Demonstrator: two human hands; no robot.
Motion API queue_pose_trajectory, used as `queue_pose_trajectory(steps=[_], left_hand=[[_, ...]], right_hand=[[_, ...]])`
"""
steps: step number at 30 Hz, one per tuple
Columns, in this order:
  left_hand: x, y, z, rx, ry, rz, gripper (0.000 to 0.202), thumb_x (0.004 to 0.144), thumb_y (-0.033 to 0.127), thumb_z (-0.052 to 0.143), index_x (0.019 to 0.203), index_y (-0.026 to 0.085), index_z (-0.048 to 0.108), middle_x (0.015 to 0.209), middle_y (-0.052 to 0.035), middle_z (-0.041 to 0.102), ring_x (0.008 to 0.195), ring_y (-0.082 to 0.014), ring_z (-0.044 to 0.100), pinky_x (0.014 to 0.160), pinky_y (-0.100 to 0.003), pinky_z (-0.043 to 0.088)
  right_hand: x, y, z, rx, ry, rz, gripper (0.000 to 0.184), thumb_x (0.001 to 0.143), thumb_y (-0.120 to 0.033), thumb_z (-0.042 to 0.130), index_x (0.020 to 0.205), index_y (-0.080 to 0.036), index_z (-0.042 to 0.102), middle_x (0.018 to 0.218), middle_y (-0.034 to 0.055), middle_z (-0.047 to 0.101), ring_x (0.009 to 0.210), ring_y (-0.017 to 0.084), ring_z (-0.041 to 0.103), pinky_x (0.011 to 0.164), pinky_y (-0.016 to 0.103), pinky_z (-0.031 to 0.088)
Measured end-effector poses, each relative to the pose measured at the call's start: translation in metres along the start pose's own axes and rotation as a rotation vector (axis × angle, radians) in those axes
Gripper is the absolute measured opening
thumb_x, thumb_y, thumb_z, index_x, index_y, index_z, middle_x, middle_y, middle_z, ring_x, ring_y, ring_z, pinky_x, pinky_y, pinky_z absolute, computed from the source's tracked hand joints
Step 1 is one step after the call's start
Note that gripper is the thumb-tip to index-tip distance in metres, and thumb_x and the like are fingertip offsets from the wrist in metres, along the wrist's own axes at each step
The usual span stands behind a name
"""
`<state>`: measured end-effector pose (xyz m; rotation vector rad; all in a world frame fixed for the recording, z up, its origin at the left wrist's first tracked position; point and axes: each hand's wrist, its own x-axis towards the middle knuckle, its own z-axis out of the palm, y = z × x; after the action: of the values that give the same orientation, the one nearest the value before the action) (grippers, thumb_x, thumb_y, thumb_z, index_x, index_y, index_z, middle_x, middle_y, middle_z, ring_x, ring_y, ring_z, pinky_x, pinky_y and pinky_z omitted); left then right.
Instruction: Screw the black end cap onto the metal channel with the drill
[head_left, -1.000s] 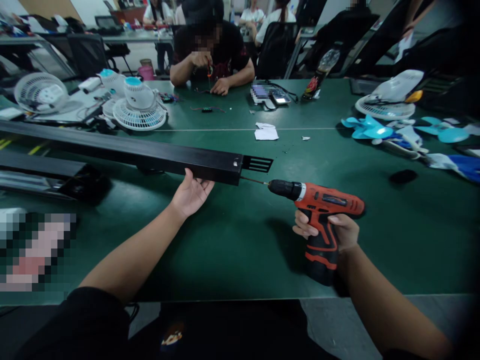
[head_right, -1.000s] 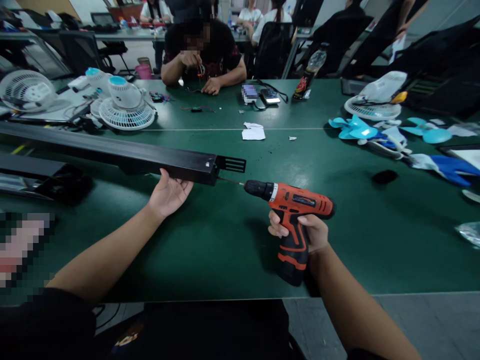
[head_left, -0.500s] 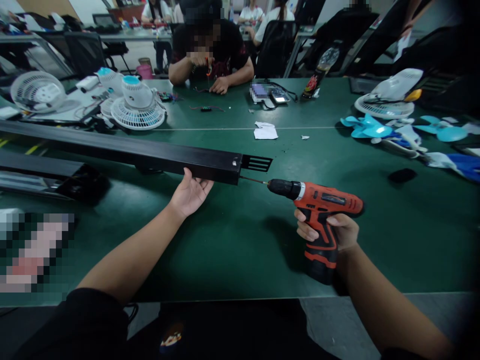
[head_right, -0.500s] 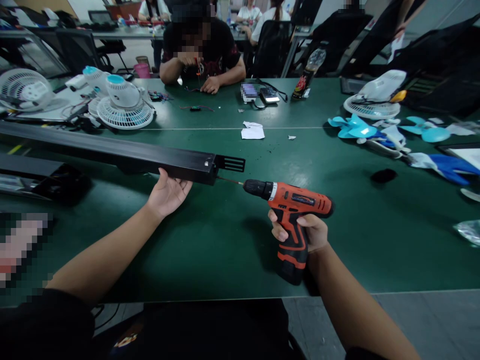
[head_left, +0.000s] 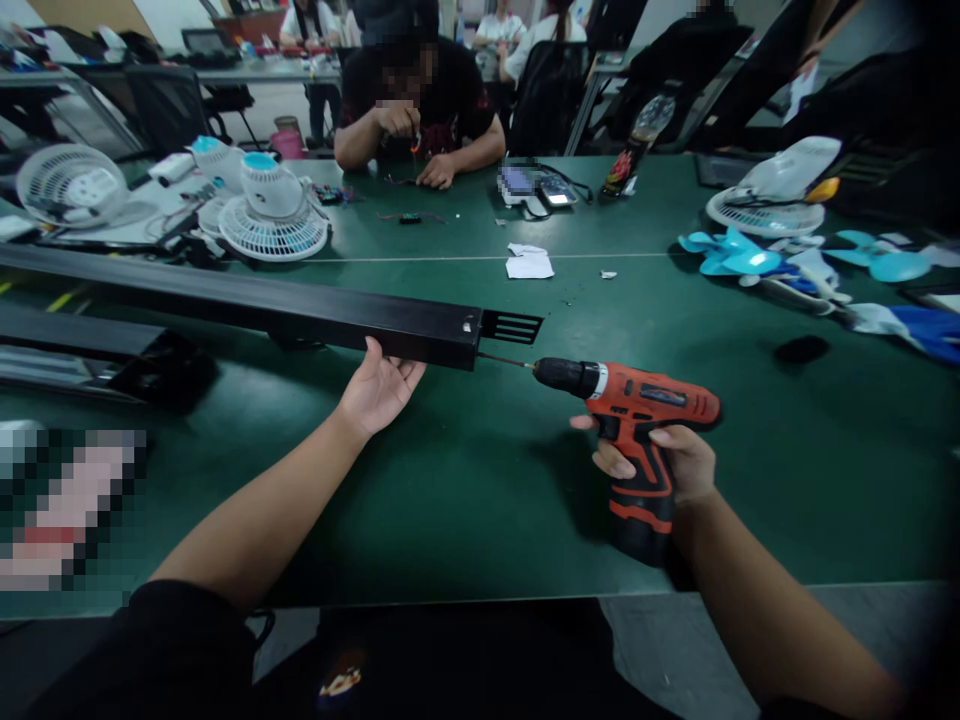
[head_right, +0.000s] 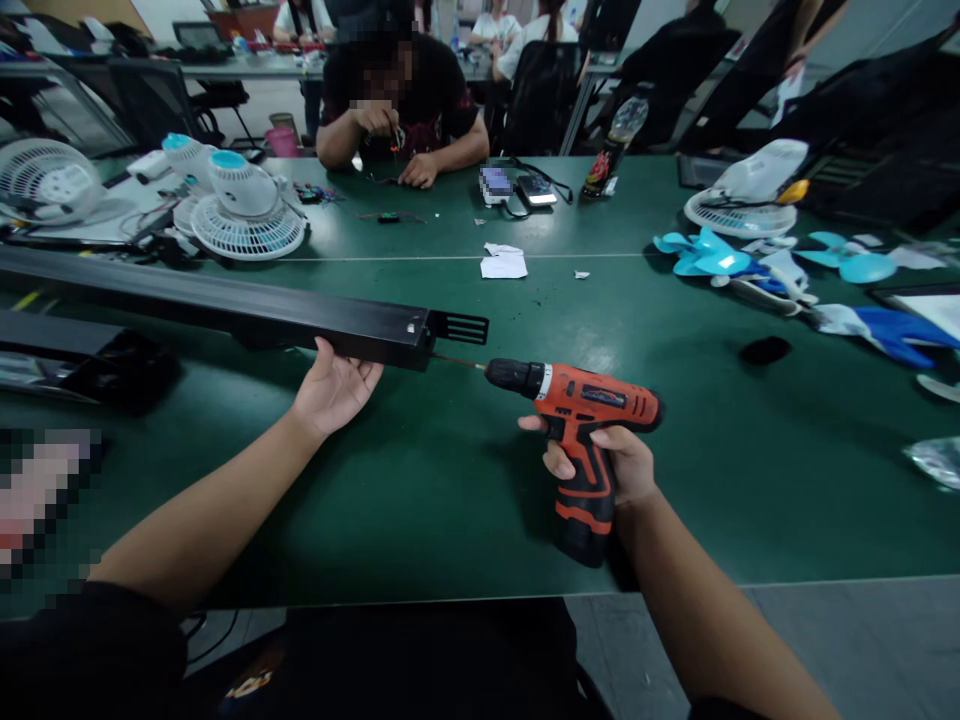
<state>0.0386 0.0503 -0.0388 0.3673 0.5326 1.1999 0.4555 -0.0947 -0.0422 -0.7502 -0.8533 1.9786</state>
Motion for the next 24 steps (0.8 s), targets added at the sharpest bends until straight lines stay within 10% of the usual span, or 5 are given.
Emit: queue_pose_trajectory(steps=[14,20,24], left_hand=[[0.002,-0.001,-0.005,0.002,-0.044,0.005,0.050,0.124,0.064,0.056,0.136,0.024,0.083,0.121,-0.0060,0.093,0.123,-0.0207,0.089,0.116,-0.027,0.067],[0.005,-0.002,-0.011,0.001,-0.057,0.002,0.054,0.122,0.064,0.059,0.157,0.027,0.076,0.123,-0.0055,0.093,0.126,-0.0209,0.088,0.120,-0.029,0.065],[0.004,-0.002,-0.009,0.005,-0.047,0.006,0.055,0.123,0.064,0.059,0.160,0.027,0.075,0.124,-0.0055,0.093,0.128,-0.0213,0.087,0.121,-0.030,0.064]], right_hand=[[0.005,-0.004,0.012,0.097,0.059,-0.186,0.051,0.078,-0.037,0.084,0.126,-0.023,0.075,0.108,0.0149,0.083,0.065,0.021,0.063,0.054,0.035,0.060],[0.001,-0.010,0.008,0.128,0.058,-0.108,0.048,0.081,-0.040,0.091,0.122,-0.018,0.079,0.075,0.0040,0.066,0.064,0.021,0.056,0.055,0.033,0.061],[-0.005,-0.009,0.002,0.113,0.095,-0.074,0.050,0.087,-0.046,0.097,0.124,-0.015,0.085,0.086,0.0099,0.077,0.072,0.023,0.071,0.063,0.031,0.072]])
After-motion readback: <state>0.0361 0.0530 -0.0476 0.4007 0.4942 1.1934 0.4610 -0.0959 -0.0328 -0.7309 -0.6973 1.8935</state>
